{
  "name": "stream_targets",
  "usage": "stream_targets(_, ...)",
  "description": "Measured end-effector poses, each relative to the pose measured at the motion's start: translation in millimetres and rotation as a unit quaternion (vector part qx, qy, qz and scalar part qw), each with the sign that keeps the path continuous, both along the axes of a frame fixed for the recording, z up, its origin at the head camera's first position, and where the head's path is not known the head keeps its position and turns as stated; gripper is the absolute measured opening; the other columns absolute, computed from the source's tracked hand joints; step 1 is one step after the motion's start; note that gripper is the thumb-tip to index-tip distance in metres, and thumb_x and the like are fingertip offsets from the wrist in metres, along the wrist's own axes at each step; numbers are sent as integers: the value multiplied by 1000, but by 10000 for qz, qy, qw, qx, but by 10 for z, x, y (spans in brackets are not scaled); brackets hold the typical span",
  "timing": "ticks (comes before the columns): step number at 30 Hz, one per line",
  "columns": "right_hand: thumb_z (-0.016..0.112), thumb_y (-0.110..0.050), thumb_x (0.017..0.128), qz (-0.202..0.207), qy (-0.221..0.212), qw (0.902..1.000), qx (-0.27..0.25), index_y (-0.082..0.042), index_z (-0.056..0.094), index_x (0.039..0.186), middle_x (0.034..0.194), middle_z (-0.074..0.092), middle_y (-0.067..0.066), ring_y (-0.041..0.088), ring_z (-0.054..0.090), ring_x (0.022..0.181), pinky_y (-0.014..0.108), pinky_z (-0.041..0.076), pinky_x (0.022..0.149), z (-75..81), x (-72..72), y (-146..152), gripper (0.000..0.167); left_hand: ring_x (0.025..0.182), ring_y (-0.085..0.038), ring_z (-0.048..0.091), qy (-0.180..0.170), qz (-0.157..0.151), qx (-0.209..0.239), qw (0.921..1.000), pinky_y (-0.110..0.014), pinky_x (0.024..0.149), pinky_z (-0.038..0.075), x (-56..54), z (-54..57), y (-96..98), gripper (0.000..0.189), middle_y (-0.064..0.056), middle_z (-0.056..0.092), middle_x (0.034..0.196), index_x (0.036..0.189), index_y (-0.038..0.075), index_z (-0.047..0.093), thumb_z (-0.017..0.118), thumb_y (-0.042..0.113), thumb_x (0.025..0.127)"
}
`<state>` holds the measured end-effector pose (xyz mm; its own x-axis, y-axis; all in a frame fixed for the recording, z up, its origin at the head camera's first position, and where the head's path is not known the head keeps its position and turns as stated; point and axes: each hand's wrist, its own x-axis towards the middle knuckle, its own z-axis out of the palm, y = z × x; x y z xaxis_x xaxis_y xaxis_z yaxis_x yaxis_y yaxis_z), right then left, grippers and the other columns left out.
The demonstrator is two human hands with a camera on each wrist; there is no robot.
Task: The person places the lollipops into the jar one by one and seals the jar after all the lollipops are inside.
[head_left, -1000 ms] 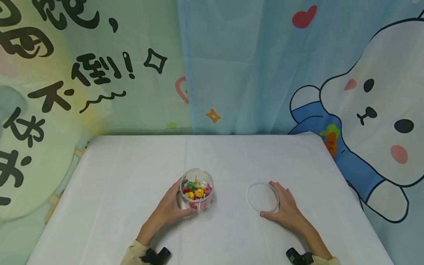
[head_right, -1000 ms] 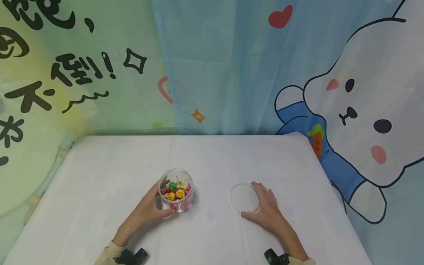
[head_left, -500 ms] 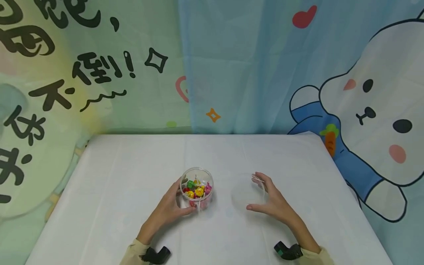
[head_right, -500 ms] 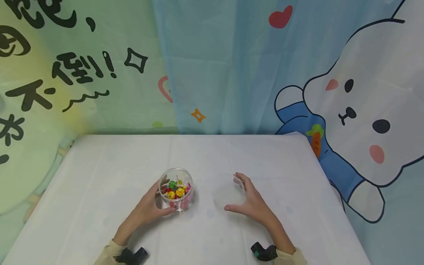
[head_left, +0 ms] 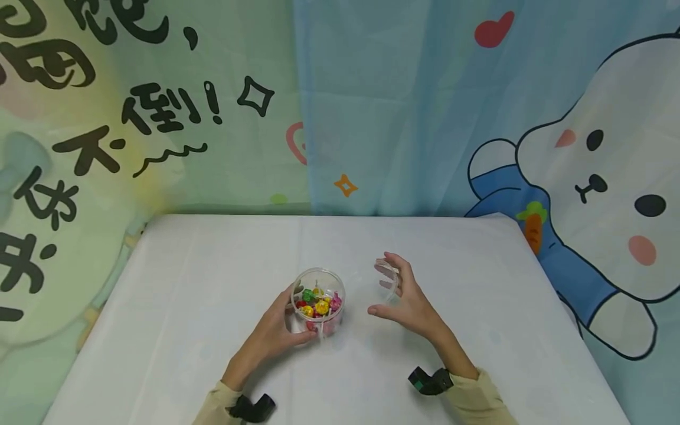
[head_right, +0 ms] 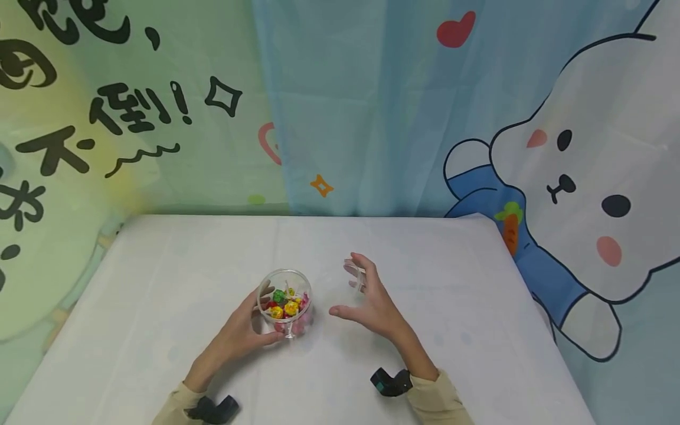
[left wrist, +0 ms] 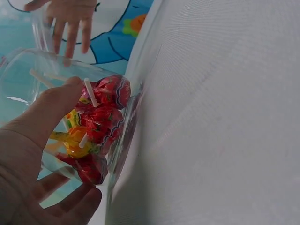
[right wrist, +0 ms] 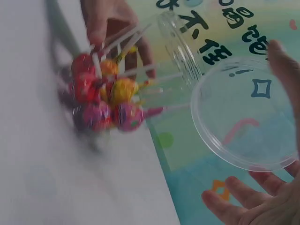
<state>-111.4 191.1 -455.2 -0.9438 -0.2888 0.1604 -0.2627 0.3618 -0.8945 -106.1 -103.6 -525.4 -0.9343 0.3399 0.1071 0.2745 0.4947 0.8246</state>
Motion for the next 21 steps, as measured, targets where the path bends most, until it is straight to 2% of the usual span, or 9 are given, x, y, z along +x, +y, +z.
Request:
stream_targets(3,80,-22,80,104,-421,9952,-875,-10,9,148,151,27,18,42,35,141,57,41,104,-7,-113,-113,99,121,-24,57,43,50,-31,10000,-42,100,49,-1,-15,-10,102,-10,52,140,150,8,31,89,26,68)
stream_targets(5,79,-25,81,136,-637,9897,-1272,-12,9,145,151,24,17,41,34,142,59,41,104,0,-177,-213,96,121,-24,57,57,46,15,10000,-42,100,49,-1,-22,-10,102,-10,53,140,150,7,31,89,26,67)
stream_targets(8,77,-26,81,204,-525,9893,-1347,-10,15,142,152,25,15,40,32,142,60,41,104,28,-234,-359,89,123,-22,56,56,6,74,10000,-40,100,49,-7,-35,2,103,-8,52,141,151,8,30,89,25,68)
stream_targets(12,77,-24,78,206,462,9974,-520,-10,33,141,153,31,9,34,34,140,58,42,105,66,-253,-497,78,128,-19,53,-7,-60,103,9999,-38,101,49,-20,-43,8,103,-6,50,143,152,9,29,88,25,69)
stream_targets(14,77,-23,76,201,1026,9945,-11,-12,43,139,151,36,8,30,37,138,59,42,104,78,-249,-537,73,128,-18,52,1,-70,86,9999,-38,101,49,-20,-44,5,103,-6,50,144,152,9,28,88,26,70)
stream_targets(17,78,-27,74,311,1723,9830,550,-15,52,135,148,42,7,27,38,137,60,39,103,92,-231,-583,67,128,-17,52,-5,-71,19,10000,-38,101,49,-16,-35,-5,103,-5,49,144,152,10,28,87,29,70)
stream_targets(21,76,-38,78,555,2527,9600,1072,-13,59,132,143,49,9,27,42,134,57,38,103,96,-229,-650,61,128,-16,52,7,-76,5,10000,-39,101,49,-14,-15,-23,104,-3,49,144,152,11,28,87,31,70)
